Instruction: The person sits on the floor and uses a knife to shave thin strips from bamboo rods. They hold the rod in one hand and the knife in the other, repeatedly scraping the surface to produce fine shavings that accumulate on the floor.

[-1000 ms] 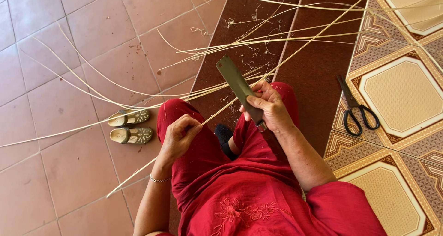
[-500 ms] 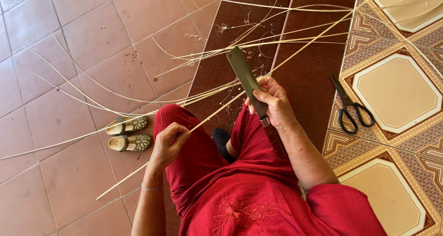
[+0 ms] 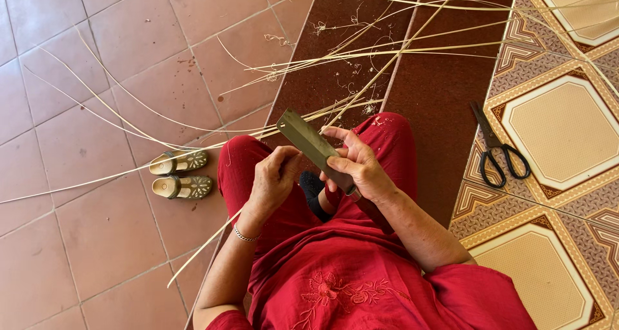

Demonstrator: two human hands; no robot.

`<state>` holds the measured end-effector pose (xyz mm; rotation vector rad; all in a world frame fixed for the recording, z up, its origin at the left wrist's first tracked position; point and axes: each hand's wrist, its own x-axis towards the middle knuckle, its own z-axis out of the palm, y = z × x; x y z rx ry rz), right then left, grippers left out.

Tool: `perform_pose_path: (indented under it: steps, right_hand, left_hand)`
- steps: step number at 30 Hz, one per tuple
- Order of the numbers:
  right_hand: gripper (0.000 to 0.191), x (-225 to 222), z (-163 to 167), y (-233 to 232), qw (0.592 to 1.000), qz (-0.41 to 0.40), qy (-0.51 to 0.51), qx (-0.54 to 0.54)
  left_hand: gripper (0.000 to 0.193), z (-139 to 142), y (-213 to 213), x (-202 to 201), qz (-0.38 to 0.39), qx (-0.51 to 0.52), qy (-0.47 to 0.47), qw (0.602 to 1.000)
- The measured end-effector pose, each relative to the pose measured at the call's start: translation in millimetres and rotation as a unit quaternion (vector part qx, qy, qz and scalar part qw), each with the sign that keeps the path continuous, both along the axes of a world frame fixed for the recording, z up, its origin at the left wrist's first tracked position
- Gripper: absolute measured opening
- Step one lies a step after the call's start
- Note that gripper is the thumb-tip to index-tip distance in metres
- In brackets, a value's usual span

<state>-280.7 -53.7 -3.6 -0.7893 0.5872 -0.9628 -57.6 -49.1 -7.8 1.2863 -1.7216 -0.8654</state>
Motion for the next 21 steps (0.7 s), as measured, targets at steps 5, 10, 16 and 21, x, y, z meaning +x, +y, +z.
perform_pose_path:
  steps: [5,10,16,21]
  right_hand:
    - [0.054,-2,1,-1,1.000,-0.014,0.013,-0.014]
    - [0.055,-3,-2,-2,0.999,-0.015,0.030,-0.007]
    - [0.038,-2,-13,-4,1.000,-0.009,0.012,0.001]
    - [0.027,-10,-22,-7,1.000,-0.017,-0.019,0.016]
  left_hand:
    - [0.014,4,0,-8,0.002,-0.162,-0.042,0.986]
    - [0.011,-2,-7,-10,-0.004,-0.154,-0.020,0.988]
    - [0.014,-4,-6,-10,-0.070,0.032,0.056,0.996]
    - [0.013,2,0,-12,-0.046,0.021,0.024,0.998]
